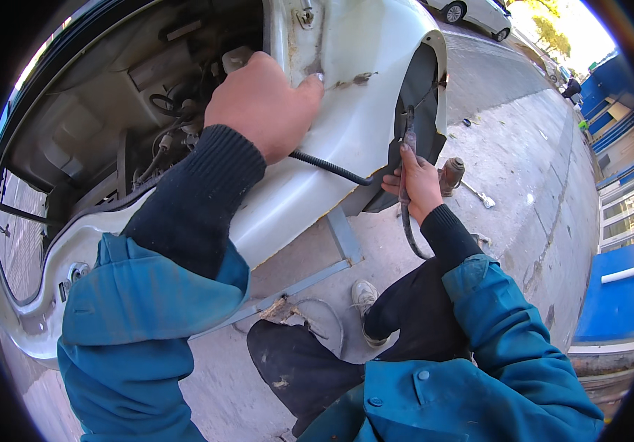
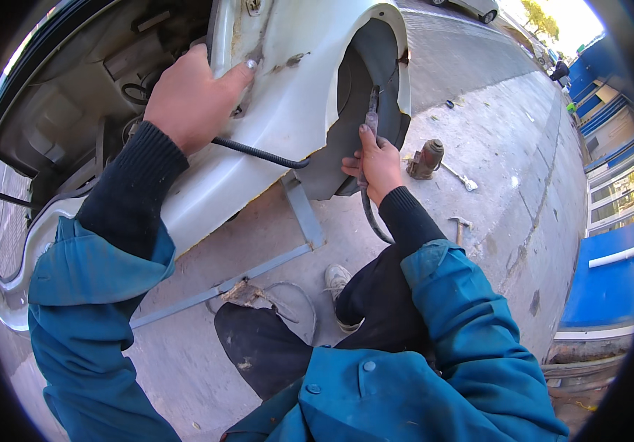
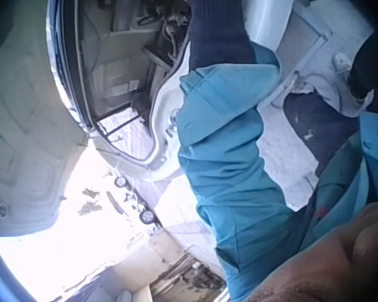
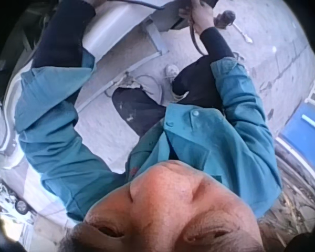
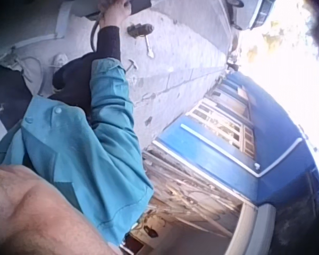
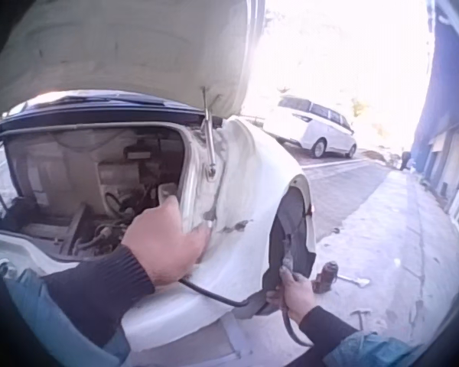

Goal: The person welds a white car fender using a handheld welding torch, then uses a hammer to tap the welded area. The person repeats welding and hammering on the same panel section multiple times.

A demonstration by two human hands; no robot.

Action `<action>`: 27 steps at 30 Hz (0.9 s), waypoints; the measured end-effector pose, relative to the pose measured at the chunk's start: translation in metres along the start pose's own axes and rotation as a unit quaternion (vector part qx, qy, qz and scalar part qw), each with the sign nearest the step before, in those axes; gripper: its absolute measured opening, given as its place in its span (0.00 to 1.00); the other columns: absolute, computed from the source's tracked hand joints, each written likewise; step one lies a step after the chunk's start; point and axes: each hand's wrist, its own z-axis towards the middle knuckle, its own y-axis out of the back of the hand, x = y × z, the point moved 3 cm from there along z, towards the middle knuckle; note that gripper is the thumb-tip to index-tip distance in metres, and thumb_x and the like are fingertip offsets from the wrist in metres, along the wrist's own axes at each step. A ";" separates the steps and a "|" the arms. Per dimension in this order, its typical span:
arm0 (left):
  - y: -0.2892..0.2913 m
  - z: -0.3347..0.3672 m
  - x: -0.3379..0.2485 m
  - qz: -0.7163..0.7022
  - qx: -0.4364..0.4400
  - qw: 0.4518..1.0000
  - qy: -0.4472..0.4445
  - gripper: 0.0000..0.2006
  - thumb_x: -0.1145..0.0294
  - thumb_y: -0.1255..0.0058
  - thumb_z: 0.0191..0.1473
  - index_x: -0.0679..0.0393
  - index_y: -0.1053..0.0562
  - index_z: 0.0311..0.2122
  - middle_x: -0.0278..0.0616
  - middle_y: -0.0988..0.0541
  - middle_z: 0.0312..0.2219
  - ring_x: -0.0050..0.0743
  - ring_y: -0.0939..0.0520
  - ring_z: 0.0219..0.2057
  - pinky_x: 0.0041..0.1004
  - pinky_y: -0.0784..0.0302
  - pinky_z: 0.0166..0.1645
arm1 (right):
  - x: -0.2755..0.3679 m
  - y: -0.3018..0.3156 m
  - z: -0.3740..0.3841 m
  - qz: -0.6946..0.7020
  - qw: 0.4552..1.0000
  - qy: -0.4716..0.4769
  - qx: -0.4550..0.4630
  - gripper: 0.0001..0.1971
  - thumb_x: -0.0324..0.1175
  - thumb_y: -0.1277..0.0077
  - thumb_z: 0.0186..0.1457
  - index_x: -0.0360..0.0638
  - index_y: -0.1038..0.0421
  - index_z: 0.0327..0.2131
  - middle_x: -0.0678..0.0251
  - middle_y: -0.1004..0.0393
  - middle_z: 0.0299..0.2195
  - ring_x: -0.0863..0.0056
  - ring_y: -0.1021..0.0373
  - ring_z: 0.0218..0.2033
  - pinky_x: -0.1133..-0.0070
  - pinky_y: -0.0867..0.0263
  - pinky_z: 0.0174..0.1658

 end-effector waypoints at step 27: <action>0.000 0.003 0.003 0.003 -0.016 0.999 -0.030 0.33 0.45 0.46 0.65 0.76 0.24 0.48 0.66 0.14 0.39 0.61 0.11 0.41 0.47 0.15 0.50 | 0.006 0.000 0.029 0.022 0.999 0.022 -0.045 0.21 0.49 0.46 0.73 0.37 0.31 0.41 0.70 0.32 0.27 0.78 0.29 0.20 0.73 0.17 0.28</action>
